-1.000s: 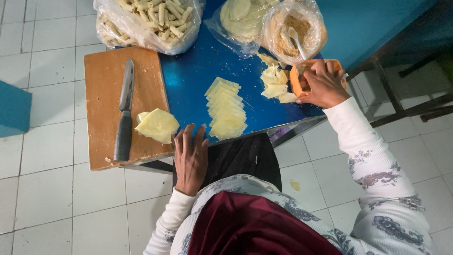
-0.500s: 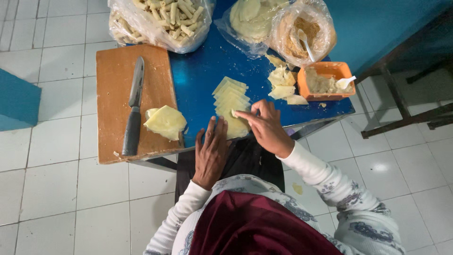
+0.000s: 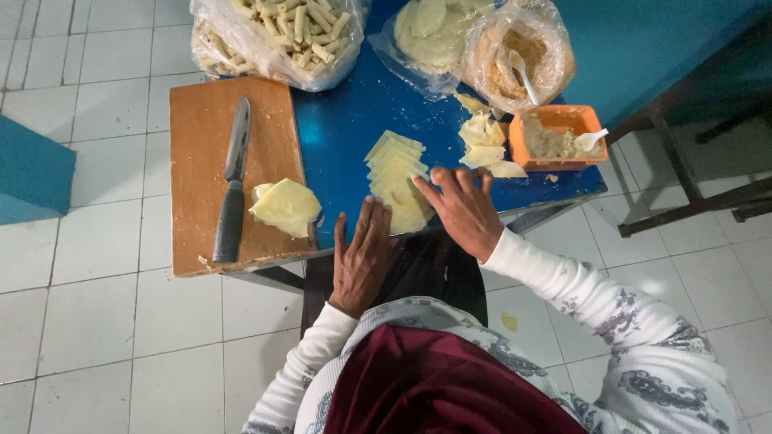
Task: The person sits at a table and stacks thin yellow food sheets, spoons brown paste from a container onto the stacked sheets, and folds the sheets over the filling by hand to form filled wraps. A knife rests on a cutting board beside the work area and bags of snack pieces sit on the table.
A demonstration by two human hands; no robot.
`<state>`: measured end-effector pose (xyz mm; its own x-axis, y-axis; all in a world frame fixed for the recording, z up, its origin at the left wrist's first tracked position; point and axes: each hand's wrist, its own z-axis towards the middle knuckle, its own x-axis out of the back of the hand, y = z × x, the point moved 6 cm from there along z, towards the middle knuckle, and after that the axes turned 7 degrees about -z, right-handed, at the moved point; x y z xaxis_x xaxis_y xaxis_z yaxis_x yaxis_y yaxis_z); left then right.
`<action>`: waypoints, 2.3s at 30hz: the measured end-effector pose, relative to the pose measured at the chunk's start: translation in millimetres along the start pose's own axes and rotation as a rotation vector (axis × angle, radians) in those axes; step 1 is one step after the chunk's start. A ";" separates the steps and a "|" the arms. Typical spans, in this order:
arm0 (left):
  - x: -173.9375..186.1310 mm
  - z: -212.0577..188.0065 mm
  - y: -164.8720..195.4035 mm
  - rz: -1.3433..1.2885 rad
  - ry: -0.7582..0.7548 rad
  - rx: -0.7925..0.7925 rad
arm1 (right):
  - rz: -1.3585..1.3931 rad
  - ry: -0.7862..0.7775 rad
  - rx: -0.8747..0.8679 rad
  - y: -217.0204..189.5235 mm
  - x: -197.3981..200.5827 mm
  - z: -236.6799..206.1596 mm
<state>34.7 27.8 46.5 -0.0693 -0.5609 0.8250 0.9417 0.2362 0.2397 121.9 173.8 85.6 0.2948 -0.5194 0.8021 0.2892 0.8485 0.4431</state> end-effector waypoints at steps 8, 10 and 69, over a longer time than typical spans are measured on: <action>0.4 1.3 1.4 -0.045 0.023 -0.026 | -0.068 -0.016 0.052 -27.3 -1.4 -7.8; 1.9 4.1 0.1 -0.058 0.023 -0.021 | -0.119 -0.016 0.058 -28.2 -5.3 -5.9; 11.9 25.0 -1.4 -0.240 -0.020 -0.099 | -0.136 -0.024 0.069 -6.9 -26.9 21.9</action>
<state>24.3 40.6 68.8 -0.3003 -0.5752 0.7609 0.9251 0.0186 0.3792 92.1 184.1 69.7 0.2350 -0.6282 0.7417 0.2619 0.7758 0.5741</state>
